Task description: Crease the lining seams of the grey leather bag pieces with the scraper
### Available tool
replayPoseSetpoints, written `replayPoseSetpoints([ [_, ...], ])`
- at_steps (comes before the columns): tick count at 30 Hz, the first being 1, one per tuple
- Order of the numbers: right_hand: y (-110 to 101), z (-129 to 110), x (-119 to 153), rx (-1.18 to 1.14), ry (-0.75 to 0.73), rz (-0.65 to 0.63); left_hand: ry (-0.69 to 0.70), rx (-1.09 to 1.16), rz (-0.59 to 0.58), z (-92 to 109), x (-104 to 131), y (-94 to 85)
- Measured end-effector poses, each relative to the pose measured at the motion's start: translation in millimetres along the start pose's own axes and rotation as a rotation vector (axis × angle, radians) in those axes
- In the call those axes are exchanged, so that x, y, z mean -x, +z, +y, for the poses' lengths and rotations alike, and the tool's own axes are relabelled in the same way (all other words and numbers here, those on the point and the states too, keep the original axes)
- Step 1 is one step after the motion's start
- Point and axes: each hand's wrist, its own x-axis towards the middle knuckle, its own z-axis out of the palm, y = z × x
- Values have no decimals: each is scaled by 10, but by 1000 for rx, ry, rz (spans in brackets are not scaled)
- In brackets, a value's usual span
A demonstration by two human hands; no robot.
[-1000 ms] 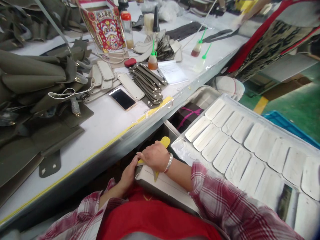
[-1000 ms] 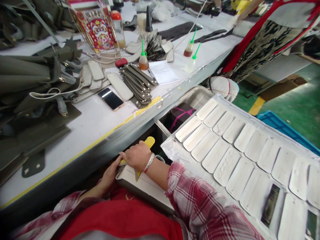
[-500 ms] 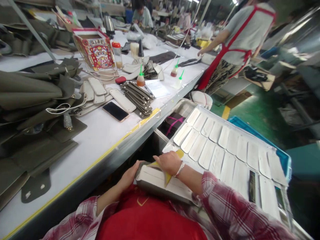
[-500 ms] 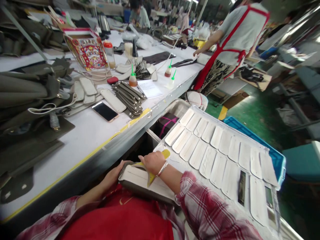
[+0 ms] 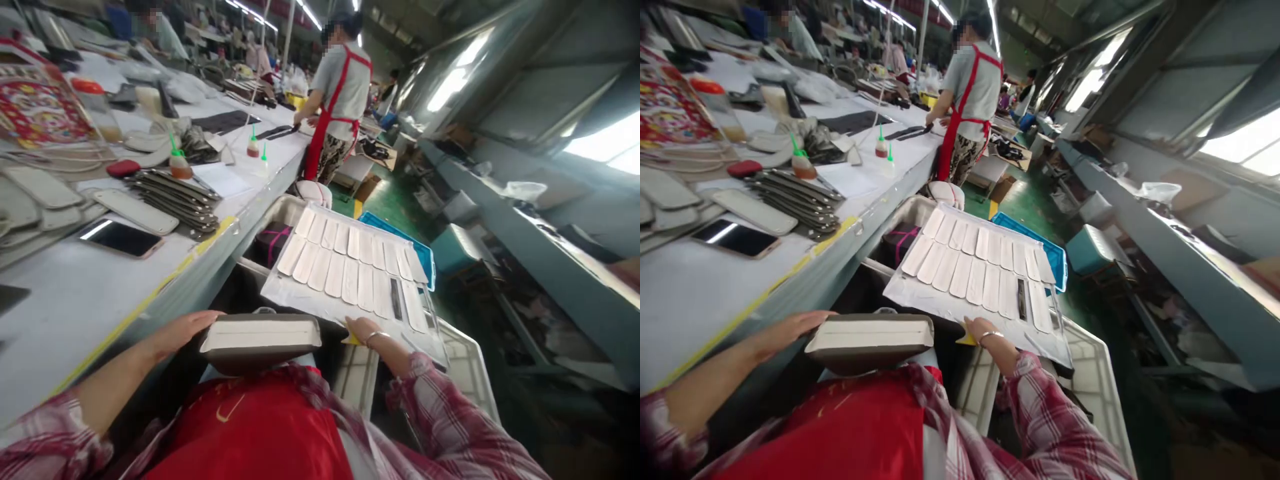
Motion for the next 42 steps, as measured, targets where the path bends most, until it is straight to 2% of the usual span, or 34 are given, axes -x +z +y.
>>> replayPoseSetpoints([
  [2,265,214,91,-141,80,-46,25,-233,-40,104,-48,-19],
  [4,513,358,183,-306,123,-101,90,-532,-37,269,-79,110],
  [5,627,403,228,-394,129,-131,139,-680,-29,361,-95,244],
  [7,833,437,317,-570,113,-194,247,-911,-26,532,-149,633],
  [9,1017,402,406,-735,67,-250,391,-1043,-64,647,-248,1097],
  [11,1179,325,494,-880,13,-293,439,-1129,-117,687,-378,1515],
  [13,1311,240,578,-1110,-91,-361,408,-1212,-127,664,-501,1801],
  [15,1397,180,650,-1345,-213,-448,383,-1285,-97,608,-578,1941],
  [17,1427,156,697,-1490,-280,-503,415,-1330,-40,547,-596,1977],
  [20,1388,173,700,-1519,-284,-475,525,-1351,48,489,-545,1969],
  [23,1272,214,635,-1454,-347,-396,601,-1370,86,474,-483,1984],
  [26,1064,229,545,-1379,-385,-375,624,-1404,96,479,-456,2019],
  [28,876,208,478,-1256,-386,-384,630,-1421,94,483,-452,2035],
  [30,677,162,402,-1002,-420,-357,635,-1422,87,483,-452,2039],
  [32,506,100,317,-707,-490,-281,635,-1414,79,481,-453,2034],
  [34,383,39,238,-508,-551,-201,628,-1407,74,478,-454,2026],
  [36,308,-8,177,-423,-566,-184,622,-1404,65,479,-456,2018],
  [42,228,-58,103,-436,-527,-344,625,-1396,38,498,-482,1998],
])
